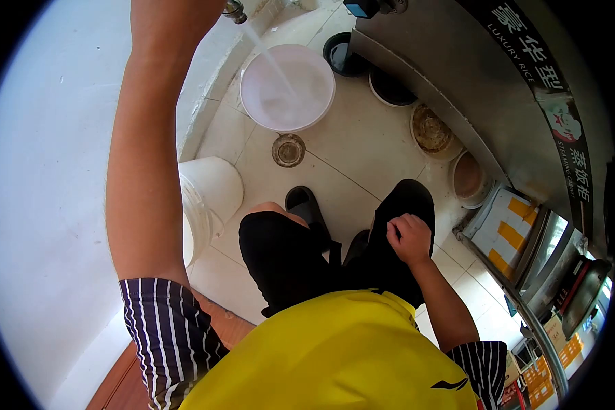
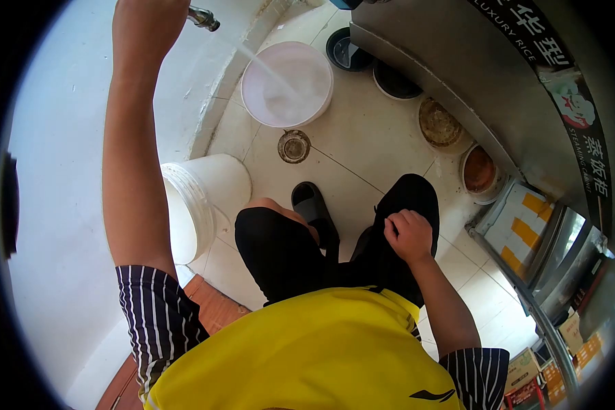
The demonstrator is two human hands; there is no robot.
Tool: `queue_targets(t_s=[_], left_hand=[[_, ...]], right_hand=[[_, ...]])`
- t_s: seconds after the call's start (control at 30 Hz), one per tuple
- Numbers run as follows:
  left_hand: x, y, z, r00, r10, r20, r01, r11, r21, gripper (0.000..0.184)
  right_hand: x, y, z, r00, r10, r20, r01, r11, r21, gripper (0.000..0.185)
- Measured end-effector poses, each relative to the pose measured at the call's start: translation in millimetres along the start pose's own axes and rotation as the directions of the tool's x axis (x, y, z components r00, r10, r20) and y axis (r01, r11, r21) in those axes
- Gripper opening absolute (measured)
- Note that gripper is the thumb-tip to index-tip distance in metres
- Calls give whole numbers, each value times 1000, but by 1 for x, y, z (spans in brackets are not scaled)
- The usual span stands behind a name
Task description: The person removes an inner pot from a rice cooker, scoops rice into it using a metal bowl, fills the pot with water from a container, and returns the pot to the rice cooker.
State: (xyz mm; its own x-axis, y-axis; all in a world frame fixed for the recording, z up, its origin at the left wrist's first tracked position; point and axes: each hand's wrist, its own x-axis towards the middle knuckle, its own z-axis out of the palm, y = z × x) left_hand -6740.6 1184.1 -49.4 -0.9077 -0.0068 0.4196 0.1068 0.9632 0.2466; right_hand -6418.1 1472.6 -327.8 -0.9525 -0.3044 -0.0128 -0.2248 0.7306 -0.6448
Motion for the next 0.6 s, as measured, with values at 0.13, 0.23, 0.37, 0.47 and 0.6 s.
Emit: queue_targets(t_s=[0.13, 0.23, 0.37, 0.47, 0.6], left_hand=[[1, -1, -3, 1000, 6, 13, -6, 1000, -23, 19], [3, -8, 0, 997, 70, -20, -70, 998, -6, 19], [0, 8, -9, 1000, 5, 23, -5, 1000, -12, 19], [4, -5, -4, 997, 74, -16, -74, 997, -5, 19], [5, -3, -5, 999, 44, -10, -44, 999, -12, 19]], right_hand=[[0, 0, -2, 1000, -1, 4, 1, 1000, -9, 10], [1, -2, -5, 1000, 2, 9, -2, 1000, -13, 10], [2, -1, -6, 1000, -6, -10, 6, 1000, -12, 10], [2, -3, -6, 1000, 0, -4, 0, 1000, -18, 10], [3, -3, -7, 1000, -4, -1, 4, 1000, -24, 10]])
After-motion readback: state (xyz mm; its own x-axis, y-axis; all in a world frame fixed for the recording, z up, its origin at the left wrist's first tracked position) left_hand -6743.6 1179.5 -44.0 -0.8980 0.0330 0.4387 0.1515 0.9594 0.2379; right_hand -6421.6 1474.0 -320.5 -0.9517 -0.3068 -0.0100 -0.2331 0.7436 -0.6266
